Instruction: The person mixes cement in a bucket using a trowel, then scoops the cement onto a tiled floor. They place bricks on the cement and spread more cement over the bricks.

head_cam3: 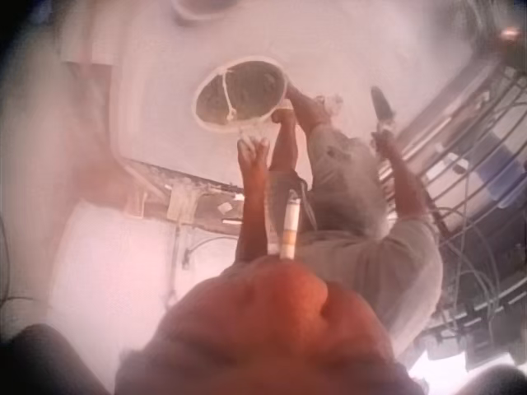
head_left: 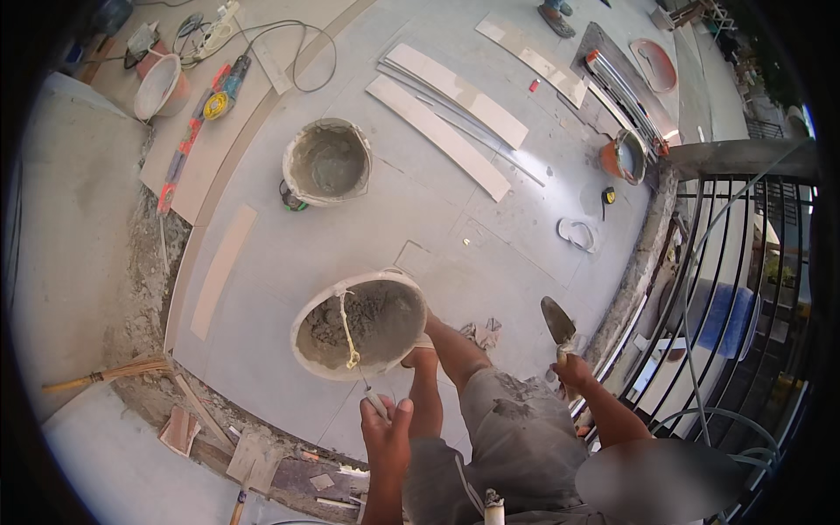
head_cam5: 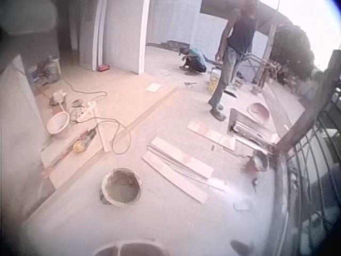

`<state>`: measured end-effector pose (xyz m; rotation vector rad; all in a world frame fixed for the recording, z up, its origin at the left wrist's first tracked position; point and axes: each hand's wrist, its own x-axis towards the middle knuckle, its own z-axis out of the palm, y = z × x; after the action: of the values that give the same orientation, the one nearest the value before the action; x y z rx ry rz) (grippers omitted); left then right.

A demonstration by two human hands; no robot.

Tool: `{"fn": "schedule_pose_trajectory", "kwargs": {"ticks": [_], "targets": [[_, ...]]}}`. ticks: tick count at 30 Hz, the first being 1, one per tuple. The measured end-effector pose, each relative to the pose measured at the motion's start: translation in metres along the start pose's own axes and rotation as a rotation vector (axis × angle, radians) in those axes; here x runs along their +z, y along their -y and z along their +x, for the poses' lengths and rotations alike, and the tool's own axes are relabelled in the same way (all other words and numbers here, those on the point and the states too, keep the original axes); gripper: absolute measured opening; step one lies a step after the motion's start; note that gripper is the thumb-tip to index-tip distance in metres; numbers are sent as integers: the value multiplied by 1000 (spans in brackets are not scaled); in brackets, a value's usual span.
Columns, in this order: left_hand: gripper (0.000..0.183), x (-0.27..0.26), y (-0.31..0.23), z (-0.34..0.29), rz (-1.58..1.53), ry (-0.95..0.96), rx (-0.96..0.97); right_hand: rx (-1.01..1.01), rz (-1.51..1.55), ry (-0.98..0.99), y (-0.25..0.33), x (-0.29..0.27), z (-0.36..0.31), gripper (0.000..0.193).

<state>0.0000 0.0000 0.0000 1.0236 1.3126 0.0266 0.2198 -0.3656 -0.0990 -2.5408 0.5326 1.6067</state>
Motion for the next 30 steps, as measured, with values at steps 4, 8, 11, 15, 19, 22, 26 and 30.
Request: {"fn": "schedule_pose_trajectory", "kwargs": {"ticks": [4, 8, 11, 15, 19, 22, 26, 30], "targets": [[48, 118, -26, 1, 62, 165, 91, -180, -270, -247, -272, -8, 98, 41], [32, 193, -46, 6, 172, 235, 177, -20, -75, -99, -345, 31, 60, 39], [29, 259, -69, 18, 236, 218, 130, 201, 138, -77, -310, -2, 33, 39], [31, 354, -67, 29, 381, 254, 6, 236, 567, 117, -332, -50, 59, 37], [34, 464, -67, 42, 543, 276, 41, 135, 853, 131, -346, -105, 100, 34], [37, 546, -83, 48, 624, 269, 92, 84, 1017, -8, -337, -165, 107, 34], [33, 636, -108, 66, 637, 348, 110, 52, 1129, -111, -321, -215, 121, 38], [31, 727, -131, 97, 526, 410, 154, 20, 1126, -198, -335, -213, 128, 38]]}}
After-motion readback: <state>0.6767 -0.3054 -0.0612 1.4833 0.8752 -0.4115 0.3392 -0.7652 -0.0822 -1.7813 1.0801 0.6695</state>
